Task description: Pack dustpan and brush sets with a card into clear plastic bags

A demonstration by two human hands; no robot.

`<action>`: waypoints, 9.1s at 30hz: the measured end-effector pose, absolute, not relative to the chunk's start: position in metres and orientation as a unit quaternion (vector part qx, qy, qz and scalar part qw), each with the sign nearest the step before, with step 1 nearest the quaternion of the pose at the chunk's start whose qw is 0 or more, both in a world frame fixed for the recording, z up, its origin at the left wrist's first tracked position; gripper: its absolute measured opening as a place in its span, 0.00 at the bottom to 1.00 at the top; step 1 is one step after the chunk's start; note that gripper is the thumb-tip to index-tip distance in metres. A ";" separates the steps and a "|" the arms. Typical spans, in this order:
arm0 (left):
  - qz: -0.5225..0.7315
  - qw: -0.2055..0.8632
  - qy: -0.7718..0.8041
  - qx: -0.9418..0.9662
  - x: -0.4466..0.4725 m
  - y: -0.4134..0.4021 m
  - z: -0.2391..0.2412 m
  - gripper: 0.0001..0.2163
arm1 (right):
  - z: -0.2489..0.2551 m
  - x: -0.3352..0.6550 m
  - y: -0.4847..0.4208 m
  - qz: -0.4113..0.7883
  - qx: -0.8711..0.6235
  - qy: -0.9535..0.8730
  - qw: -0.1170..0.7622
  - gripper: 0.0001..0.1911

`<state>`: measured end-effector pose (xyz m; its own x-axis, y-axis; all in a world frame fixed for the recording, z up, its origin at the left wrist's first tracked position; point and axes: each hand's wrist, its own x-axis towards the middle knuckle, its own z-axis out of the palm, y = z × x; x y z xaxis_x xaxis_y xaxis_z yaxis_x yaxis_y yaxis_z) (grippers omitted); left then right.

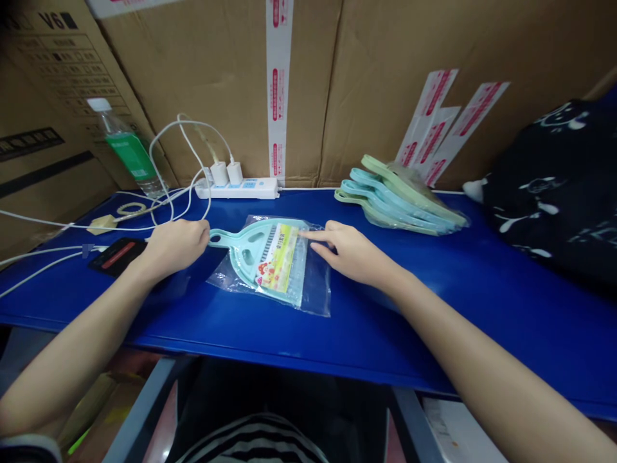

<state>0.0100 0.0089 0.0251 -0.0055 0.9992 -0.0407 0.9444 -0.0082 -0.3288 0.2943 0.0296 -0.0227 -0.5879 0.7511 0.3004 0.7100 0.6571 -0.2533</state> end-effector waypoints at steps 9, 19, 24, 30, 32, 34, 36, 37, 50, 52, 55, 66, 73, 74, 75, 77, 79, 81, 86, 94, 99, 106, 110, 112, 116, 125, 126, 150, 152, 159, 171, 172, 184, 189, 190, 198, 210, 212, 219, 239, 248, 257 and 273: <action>0.130 0.102 -0.701 -0.694 0.009 0.011 0.025 0.19 | -0.022 0.302 0.032 0.007 -0.463 -0.879 0.116 0.22; 0.087 0.129 -0.700 -0.697 0.009 0.007 0.024 0.18 | -0.025 0.307 0.037 0.013 -0.472 -0.869 0.146 0.20; 0.055 0.144 -0.685 -0.712 0.016 0.000 0.021 0.17 | -0.031 0.304 0.041 0.007 -0.483 -0.836 0.261 0.15; 0.064 0.118 -0.647 -0.750 0.026 -0.007 0.016 0.16 | -0.040 0.300 0.051 0.013 -0.480 -0.836 0.266 0.23; 0.073 0.109 -0.641 -0.756 0.026 -0.007 0.016 0.15 | -0.041 0.300 0.053 0.020 -0.473 -0.845 0.250 0.21; 0.075 0.106 -0.640 -0.757 0.025 -0.006 0.016 0.15 | -0.040 0.300 0.054 0.023 -0.468 -0.851 0.235 0.19; 0.074 0.103 -0.638 -0.760 0.024 -0.005 0.016 0.16 | -0.036 0.300 0.053 0.026 -0.466 -0.856 0.223 0.17; 0.072 0.101 -0.635 -0.763 0.023 -0.005 0.016 0.16 | -0.033 0.300 0.052 0.027 -0.467 -0.857 0.217 0.17; 0.050 0.078 -0.571 -0.816 0.019 0.000 0.012 0.17 | -0.017 0.312 0.033 0.033 -0.446 -0.881 0.154 0.10; 0.045 0.070 -0.555 -0.827 0.019 0.001 0.013 0.17 | -0.016 0.309 0.032 0.031 -0.435 -0.886 0.157 0.12; 0.027 0.075 -0.539 -0.839 0.018 0.002 0.012 0.17 | -0.014 0.306 0.032 0.033 -0.404 -0.899 0.169 0.12; 0.018 0.056 -0.521 -0.852 0.014 0.005 0.006 0.21 | -0.011 0.300 0.029 0.036 -0.339 -0.918 0.202 0.14; -0.004 0.055 -0.496 -0.867 0.015 0.003 0.007 0.19 | -0.019 0.300 0.035 0.078 -0.437 -0.868 0.224 0.15; -0.008 0.053 -0.488 -0.871 0.015 0.003 0.007 0.19 | -0.020 0.299 0.036 0.100 -0.453 -0.857 0.223 0.14; -0.011 0.051 -0.481 -0.875 0.014 0.003 0.006 0.19 | -0.020 0.299 0.037 0.123 -0.467 -0.847 0.220 0.13; -0.010 0.046 -0.473 -0.880 0.014 0.003 0.005 0.20 | -0.020 0.298 0.037 0.159 -0.485 -0.833 0.213 0.12; -0.010 0.045 -0.470 -0.881 0.013 0.004 0.004 0.21 | -0.020 0.299 0.038 0.169 -0.484 -0.833 0.209 0.12; -0.009 0.049 -0.469 -0.882 0.012 0.005 0.003 0.21 | -0.019 0.300 0.038 0.185 -0.483 -0.832 0.199 0.13; -0.023 0.082 -0.442 -0.893 0.007 0.008 -0.001 0.21 | -0.013 0.306 0.039 0.239 -0.469 -0.838 0.143 0.19; -0.103 0.094 -0.336 -0.931 0.005 0.006 -0.001 0.20 | 0.006 0.311 0.025 0.320 -0.442 -0.836 0.051 0.27; -0.125 -0.010 -0.232 -0.965 0.013 -0.006 0.005 0.15 | 0.007 0.306 0.022 0.329 -0.465 -0.821 0.050 0.30; -0.097 -0.079 -0.157 -0.980 0.020 -0.013 0.000 0.17 | -0.003 0.304 0.028 0.326 -0.479 -0.812 0.076 0.34; -0.091 -0.074 -0.160 -0.980 0.020 -0.013 0.001 0.16 | -0.001 0.307 0.025 0.346 -0.472 -0.808 0.066 0.41; -0.088 -0.072 -0.163 -0.980 0.018 -0.012 0.001 0.15 | 0.002 0.307 0.022 0.362 -0.474 -0.801 0.056 0.46; -0.089 -0.076 -0.169 -0.979 0.015 -0.010 0.002 0.13 | 0.012 0.306 0.015 0.384 -0.491 -0.781 0.038 0.53; -0.076 -0.079 -0.187 -0.976 0.005 -0.003 0.009 0.10 | 0.024 0.295 0.005 0.423 -0.517 -0.744 -0.001 0.53; -0.077 -0.081 -0.187 -0.976 0.005 -0.003 0.009 0.10 | 0.022 0.295 0.006 0.414 -0.515 -0.750 0.009 0.52; -0.106 0.039 -0.145 -0.983 0.017 -0.007 0.000 0.10 | 0.004 0.293 0.008 0.358 -0.488 -0.794 0.048 0.57; -0.115 0.047 -0.141 -0.982 0.018 -0.008 -0.001 0.11 | 0.004 0.293 0.008 0.358 -0.480 -0.799 0.056 0.56; -0.145 0.129 -0.169 -0.966 0.030 -0.010 -0.014 0.12 | 0.005 0.290 0.007 0.353 -0.494 -0.793 0.052 0.57; -0.169 0.175 -0.187 -0.952 0.036 -0.017 -0.015 0.10 | -0.001 0.288 0.005 0.351 -0.475 -0.805 0.062 0.57; -0.173 0.181 -0.187 -0.950 0.038 -0.017 -0.015 0.10 | 0.000 0.287 0.004 0.344 -0.476 -0.807 0.061 0.56; -0.200 0.217 -0.173 -0.940 0.038 -0.017 -0.016 0.16 | -0.001 0.288 0.004 0.156 -0.518 -0.840 0.025 0.48; -0.188 0.225 -0.155 -0.943 0.040 -0.017 -0.016 0.16 | -0.009 0.279 0.000 0.096 -0.531 -0.839 0.067 0.43; -0.186 0.225 -0.153 -0.944 0.040 -0.016 -0.016 0.15 | -0.011 0.277 0.000 0.091 -0.530 -0.839 0.081 0.44; -0.161 0.208 -0.144 -0.954 0.036 -0.014 -0.016 0.13 | -0.026 0.277 -0.002 0.079 -0.519 -0.842 0.122 0.52; -0.029 0.058 -0.193 -0.979 0.022 -0.014 0.001 0.07 | -0.007 0.291 0.002 0.169 -0.505 -0.845 0.053 0.60; -0.029 0.047 -0.197 -0.979 0.021 -0.014 0.002 0.06 | -0.005 0.297 0.005 0.181 -0.492 -0.849 0.068 0.58; -0.029 0.077 -0.209 -0.974 0.023 -0.013 -0.003 0.08 | -0.001 0.298 0.009 0.285 -0.459 -0.839 0.063 0.55; -0.002 0.087 -0.241 -0.967 0.026 -0.013 -0.005 0.05 | 0.007 0.296 0.002 0.353 -0.439 -0.826 0.022 0.51; 0.005 0.098 -0.246 -0.964 0.024 -0.012 -0.005 0.05 | 0.009 0.297 0.004 0.405 -0.422 -0.811 0.025 0.48; -0.012 0.020 -0.230 -0.973 0.021 -0.014 0.003 0.07 | 0.005 0.295 0.004 0.390 -0.442 -0.807 0.026 0.48; -0.035 -0.078 -0.244 -0.966 0.010 -0.015 0.017 0.10 | 0.012 0.295 0.003 0.364 -0.467 -0.805 0.034 0.39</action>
<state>0.0098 -0.0150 0.0167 0.8789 0.4760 0.0303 0.4651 -0.8693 0.1672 0.2949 0.0032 0.0125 -0.5608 0.7769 -0.2863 0.7277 0.2976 -0.6180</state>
